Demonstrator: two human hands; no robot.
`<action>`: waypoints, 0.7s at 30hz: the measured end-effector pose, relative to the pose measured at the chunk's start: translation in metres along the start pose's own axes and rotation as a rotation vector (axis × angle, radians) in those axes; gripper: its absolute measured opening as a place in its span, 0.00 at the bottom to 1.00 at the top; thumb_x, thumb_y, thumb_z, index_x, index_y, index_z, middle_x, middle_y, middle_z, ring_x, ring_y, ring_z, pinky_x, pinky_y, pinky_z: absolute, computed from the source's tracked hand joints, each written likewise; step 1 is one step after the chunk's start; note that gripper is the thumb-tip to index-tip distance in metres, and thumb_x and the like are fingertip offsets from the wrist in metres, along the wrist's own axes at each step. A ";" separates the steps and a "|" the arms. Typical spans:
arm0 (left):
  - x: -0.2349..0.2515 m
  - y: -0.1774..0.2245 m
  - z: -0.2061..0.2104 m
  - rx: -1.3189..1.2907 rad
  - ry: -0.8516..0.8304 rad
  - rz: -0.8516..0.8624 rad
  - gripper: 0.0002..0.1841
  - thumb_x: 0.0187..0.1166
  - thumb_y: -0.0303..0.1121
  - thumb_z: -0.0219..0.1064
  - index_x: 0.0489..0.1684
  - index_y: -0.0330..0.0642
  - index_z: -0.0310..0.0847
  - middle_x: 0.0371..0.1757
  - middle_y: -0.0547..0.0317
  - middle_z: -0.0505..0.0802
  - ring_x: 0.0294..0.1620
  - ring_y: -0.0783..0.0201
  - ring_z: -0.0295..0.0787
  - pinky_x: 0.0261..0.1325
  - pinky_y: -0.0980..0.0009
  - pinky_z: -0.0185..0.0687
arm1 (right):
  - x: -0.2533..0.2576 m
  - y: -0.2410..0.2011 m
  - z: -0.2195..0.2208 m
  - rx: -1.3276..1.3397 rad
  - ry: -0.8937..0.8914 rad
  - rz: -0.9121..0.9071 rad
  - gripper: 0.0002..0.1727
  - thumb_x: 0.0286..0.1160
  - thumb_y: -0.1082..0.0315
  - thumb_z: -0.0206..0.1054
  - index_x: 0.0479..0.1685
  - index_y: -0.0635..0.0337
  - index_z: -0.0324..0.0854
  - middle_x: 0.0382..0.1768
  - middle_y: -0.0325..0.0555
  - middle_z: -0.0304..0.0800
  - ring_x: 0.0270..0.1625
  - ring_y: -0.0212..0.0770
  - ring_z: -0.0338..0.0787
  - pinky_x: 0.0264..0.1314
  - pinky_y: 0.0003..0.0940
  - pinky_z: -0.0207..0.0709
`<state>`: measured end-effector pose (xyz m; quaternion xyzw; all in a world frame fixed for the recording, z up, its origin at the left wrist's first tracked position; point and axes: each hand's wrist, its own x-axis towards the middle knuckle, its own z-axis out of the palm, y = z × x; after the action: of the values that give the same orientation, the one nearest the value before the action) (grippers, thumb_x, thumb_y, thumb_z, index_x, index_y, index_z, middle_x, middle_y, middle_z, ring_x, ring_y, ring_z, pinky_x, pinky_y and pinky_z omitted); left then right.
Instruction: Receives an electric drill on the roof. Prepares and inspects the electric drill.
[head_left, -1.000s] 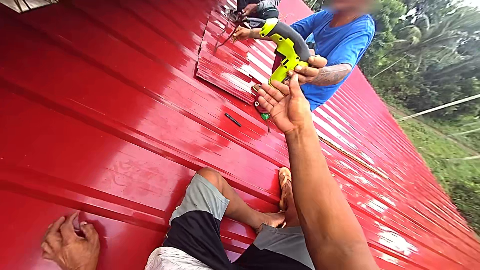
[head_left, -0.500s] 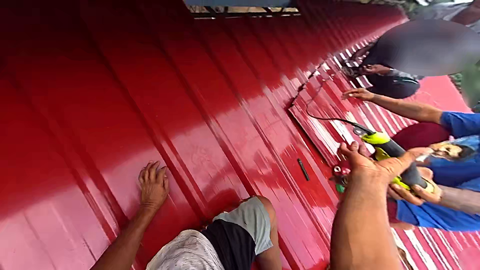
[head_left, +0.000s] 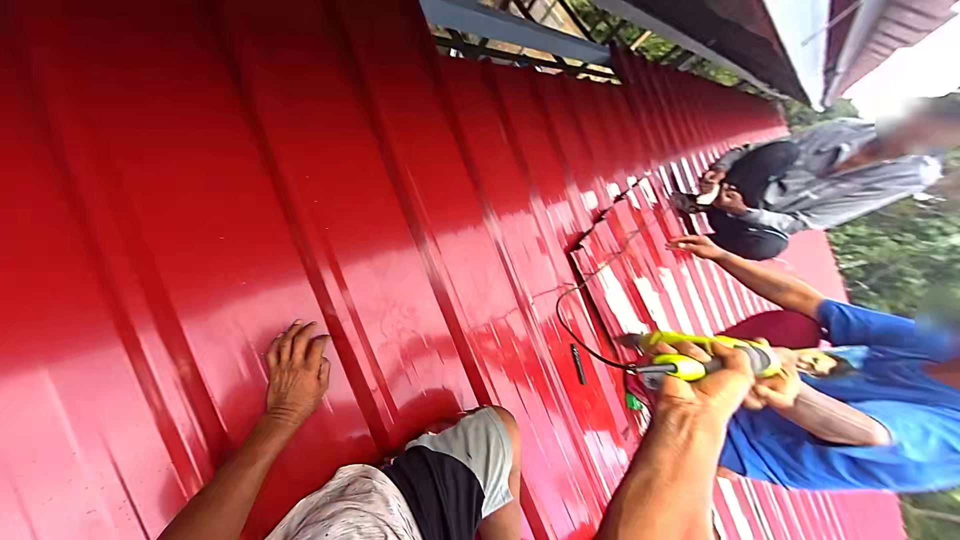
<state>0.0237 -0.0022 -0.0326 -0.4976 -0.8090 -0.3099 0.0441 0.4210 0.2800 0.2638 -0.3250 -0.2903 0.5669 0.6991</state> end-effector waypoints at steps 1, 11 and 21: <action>0.000 -0.002 -0.001 -0.010 0.007 -0.007 0.20 0.81 0.36 0.49 0.60 0.46 0.88 0.77 0.45 0.84 0.86 0.37 0.68 0.86 0.36 0.53 | -0.005 0.005 0.012 -0.017 -0.046 0.087 0.17 0.88 0.58 0.44 0.34 0.52 0.74 0.13 0.34 0.74 0.13 0.31 0.76 0.20 0.28 0.77; -0.002 -0.006 -0.002 -0.141 0.079 0.006 0.20 0.83 0.38 0.50 0.54 0.47 0.91 0.74 0.47 0.86 0.85 0.39 0.69 0.85 0.36 0.54 | -0.042 0.066 0.100 -0.270 -0.715 0.141 0.28 0.75 0.59 0.64 0.77 0.50 0.73 0.33 0.42 0.91 0.25 0.35 0.87 0.33 0.31 0.86; 0.013 0.002 -0.022 -0.426 0.117 -0.169 0.15 0.80 0.33 0.57 0.49 0.47 0.93 0.66 0.55 0.92 0.79 0.50 0.78 0.82 0.45 0.65 | -0.122 0.196 0.166 -0.641 -0.764 0.336 0.14 0.72 0.73 0.57 0.54 0.68 0.75 0.17 0.38 0.76 0.13 0.33 0.75 0.17 0.30 0.77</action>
<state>0.0137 -0.0031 -0.0094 -0.4072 -0.7602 -0.5046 -0.0412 0.1510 0.2095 0.2084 -0.3348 -0.6274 0.6318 0.3084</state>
